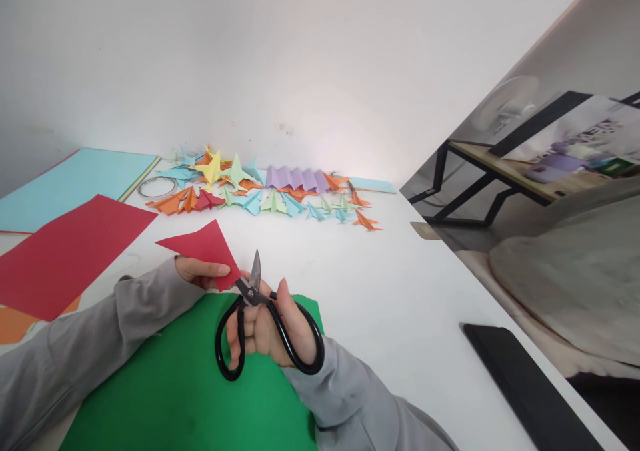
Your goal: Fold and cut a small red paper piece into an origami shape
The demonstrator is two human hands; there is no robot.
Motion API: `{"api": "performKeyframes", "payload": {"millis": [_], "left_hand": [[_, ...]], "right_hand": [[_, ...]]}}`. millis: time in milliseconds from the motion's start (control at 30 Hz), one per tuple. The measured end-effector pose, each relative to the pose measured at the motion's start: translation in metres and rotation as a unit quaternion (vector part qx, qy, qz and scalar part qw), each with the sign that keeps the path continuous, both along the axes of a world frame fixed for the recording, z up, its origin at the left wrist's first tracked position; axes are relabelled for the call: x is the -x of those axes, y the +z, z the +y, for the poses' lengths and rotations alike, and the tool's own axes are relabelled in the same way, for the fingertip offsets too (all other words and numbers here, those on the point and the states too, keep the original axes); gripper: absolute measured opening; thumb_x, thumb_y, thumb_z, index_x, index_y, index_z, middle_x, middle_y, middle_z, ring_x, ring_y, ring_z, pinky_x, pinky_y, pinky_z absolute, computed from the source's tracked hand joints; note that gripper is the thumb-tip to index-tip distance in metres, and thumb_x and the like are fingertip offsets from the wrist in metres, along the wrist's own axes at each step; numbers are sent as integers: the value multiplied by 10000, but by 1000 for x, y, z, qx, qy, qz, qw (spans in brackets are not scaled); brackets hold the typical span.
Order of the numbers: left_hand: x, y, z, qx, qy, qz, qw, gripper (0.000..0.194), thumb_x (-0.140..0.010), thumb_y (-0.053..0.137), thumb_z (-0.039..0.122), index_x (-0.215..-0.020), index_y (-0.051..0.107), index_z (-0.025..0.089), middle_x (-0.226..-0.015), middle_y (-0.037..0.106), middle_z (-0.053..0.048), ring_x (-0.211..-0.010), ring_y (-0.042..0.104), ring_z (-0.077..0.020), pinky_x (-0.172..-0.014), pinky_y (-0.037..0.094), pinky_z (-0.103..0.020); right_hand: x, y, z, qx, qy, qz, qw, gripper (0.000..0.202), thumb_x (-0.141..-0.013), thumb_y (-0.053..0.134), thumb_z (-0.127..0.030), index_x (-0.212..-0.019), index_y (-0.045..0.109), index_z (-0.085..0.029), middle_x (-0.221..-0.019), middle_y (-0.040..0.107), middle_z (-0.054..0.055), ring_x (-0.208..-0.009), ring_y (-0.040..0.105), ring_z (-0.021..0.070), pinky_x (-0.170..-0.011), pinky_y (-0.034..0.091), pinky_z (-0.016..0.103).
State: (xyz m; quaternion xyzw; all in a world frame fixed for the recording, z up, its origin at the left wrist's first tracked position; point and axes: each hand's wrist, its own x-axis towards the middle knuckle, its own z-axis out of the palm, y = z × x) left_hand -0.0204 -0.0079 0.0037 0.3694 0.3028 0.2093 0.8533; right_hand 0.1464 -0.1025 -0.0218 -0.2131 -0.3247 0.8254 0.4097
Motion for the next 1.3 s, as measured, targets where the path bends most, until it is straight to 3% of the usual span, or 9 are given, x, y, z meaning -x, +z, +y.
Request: {"api": "performKeyframes", "payload": {"millis": [167, 400, 733, 933, 1233, 1300], "left_hand": [[0, 1, 0, 2, -9, -3, 1000, 92, -718, 621, 76, -747, 707, 94, -650, 709, -79, -580, 661, -162, -679, 520, -242], [0, -1, 0, 2, 27, 2, 1000, 67, -677, 672, 67, -730, 706, 91, -688, 718, -76, -581, 651, -129, -609, 521, -188], [1, -8, 4, -23, 34, 10, 999, 153, -592, 754, 137, -724, 702, 81, -749, 721, -104, -648, 657, -167, -643, 538, -242], [0, -12, 4, -4, 66, 13, 998, 202, -564, 764, 109, -752, 699, 76, -729, 717, -92, -626, 659, -180, -605, 538, -252], [1, -13, 3, 0, 71, 13, 997, 214, -551, 776, 116, -746, 696, 81, -709, 716, -76, -635, 667, -176, -603, 544, -229], [1, -12, 3, -6, 66, 13, 998, 209, -556, 774, 119, -747, 699, 81, -705, 715, -78, -622, 662, -169, -602, 545, -231]], "right_hand": [[-1, 0, 0, 10, 2, -3, 1000, 775, -747, 141, -762, -1323, 243, -254, -841, 582, 63, -678, 579, 181, -633, 458, 384], [-2, 3, 1, 2, 17, 11, 1000, 822, -712, 230, -786, -1334, 232, -249, -854, 582, 68, -689, 576, 192, -640, 456, 399], [-1, 8, -2, 13, 6, -6, 1000, 850, -693, 164, -806, -1314, 288, -239, -824, 577, 60, -679, 570, 193, -643, 454, 416], [-2, 5, 0, 2, 17, 28, 999, 832, -691, 263, -798, -1304, 284, -236, -819, 581, 57, -620, 570, 185, -612, 458, 406], [-6, 3, 2, -7, 37, 26, 999, 773, -706, 186, -796, -1065, 469, -173, -753, 598, 76, -590, 575, 179, -560, 457, 362], [-7, 3, 2, -4, 39, 18, 999, 805, -696, 153, -804, -1085, 463, -171, -750, 596, 74, -582, 570, 176, -550, 452, 356]]}}
